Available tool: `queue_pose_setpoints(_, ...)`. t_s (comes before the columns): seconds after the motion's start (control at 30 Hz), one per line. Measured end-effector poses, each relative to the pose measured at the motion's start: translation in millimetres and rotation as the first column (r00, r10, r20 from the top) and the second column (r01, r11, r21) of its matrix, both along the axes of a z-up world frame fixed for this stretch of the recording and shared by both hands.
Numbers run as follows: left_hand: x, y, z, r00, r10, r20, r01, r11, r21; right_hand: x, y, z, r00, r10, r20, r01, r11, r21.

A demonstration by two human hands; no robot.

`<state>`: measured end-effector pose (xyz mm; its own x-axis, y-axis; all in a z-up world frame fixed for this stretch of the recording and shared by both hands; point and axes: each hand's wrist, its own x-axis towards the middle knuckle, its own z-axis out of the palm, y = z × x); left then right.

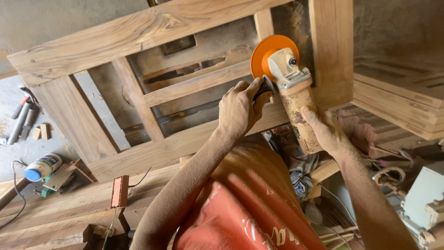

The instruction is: The person sands the surface and edges of a wooden window or door frame using a handheld power sander, moving the tool across different sections and checking the finish by hand.

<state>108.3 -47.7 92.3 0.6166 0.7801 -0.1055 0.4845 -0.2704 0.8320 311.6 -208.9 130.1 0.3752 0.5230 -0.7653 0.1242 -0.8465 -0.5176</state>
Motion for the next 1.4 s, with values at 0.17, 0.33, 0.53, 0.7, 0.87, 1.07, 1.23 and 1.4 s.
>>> queue_pose_setpoints(0.17,31,0,-5,0.994,0.095,0.048,-0.099,0.991,0.092,55,17,-8,0.988,0.153,-0.038,-0.149,0.986,0.077)
queue_pose_setpoints(0.33,66,36,-36,0.990,0.139,0.015,-0.139,0.978,0.157,93,72,-16,0.968,0.236,-0.081,-0.236,0.972,0.014)
queue_pose_setpoints(0.53,76,54,-40,0.980,0.185,0.069,-0.197,0.932,0.305,122,109,-7,0.918,0.397,-0.006,-0.395,0.914,0.099)
queue_pose_setpoints(0.7,76,22,-26,0.991,0.130,-0.028,-0.129,0.991,0.042,123,65,-15,0.920,0.385,-0.069,-0.381,0.922,0.073)
queue_pose_setpoints(0.87,45,-54,3,0.980,0.198,0.028,-0.198,0.980,0.016,102,2,-17,0.918,0.376,-0.128,-0.377,0.926,0.022)
queue_pose_setpoints(1.07,29,-94,-1,0.983,0.184,0.012,-0.182,0.981,-0.067,71,-59,-6,0.923,0.383,-0.042,-0.379,0.922,0.078)
queue_pose_setpoints(1.23,6,-131,8,0.987,0.156,-0.043,-0.160,0.981,-0.113,56,-114,-17,0.962,0.254,-0.096,-0.266,0.952,-0.151)
queue_pose_setpoints(1.4,-23,-148,14,0.992,0.111,-0.054,-0.118,0.982,-0.150,18,-141,-11,0.957,0.284,-0.065,-0.285,0.958,-0.012)
